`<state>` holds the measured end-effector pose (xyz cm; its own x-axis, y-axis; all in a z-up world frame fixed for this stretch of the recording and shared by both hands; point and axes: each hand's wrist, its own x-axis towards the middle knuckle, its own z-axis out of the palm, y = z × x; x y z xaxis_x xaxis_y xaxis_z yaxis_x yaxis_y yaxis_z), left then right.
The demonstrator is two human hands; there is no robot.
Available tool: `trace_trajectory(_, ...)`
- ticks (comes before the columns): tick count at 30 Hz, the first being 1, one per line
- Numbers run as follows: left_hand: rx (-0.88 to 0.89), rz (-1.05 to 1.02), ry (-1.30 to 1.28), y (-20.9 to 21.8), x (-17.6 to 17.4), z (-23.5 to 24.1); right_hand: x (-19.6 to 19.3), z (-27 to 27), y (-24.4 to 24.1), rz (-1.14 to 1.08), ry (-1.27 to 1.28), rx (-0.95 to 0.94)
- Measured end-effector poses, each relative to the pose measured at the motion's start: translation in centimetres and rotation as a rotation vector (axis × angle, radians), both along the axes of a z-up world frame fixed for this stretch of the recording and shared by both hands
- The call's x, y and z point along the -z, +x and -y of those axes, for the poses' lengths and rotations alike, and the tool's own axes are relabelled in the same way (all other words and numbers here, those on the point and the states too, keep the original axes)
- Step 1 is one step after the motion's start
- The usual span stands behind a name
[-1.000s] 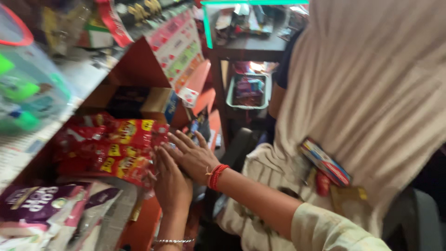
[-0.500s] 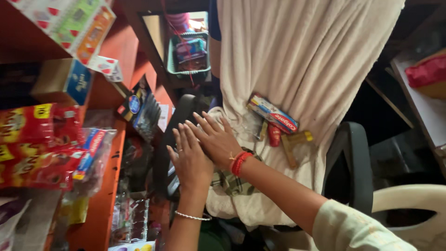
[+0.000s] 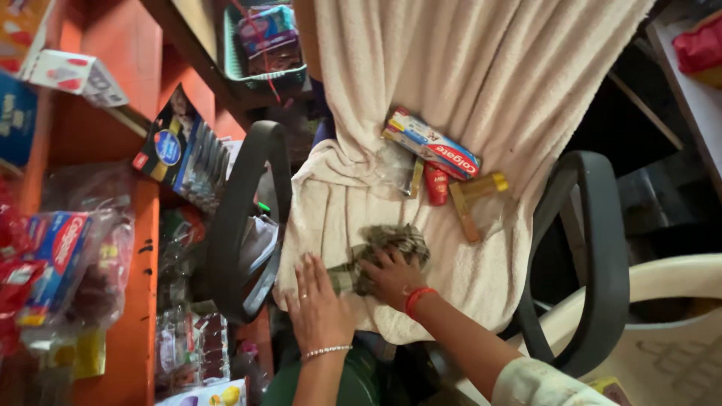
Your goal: The person wipes various packaged food items and a box with a cloth, then places them on a shelf. The person also wipes a plastic chair and cleans small bottles before placing them on the shelf.
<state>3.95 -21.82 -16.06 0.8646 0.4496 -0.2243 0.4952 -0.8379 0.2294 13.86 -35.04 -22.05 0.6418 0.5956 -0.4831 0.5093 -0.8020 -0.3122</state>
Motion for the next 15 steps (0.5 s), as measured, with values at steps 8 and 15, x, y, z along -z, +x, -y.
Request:
trace_trajectory(8,0.099,0.161,-0.031,0.6,0.7,1.8,-0.9,3.8,1.2,0.228,0.635,0.234)
trace_trajectory(15,0.167,0.530,-0.319,7.1,4.8,2.9,-3.5,6.5,2.9,0.273,0.875,0.434)
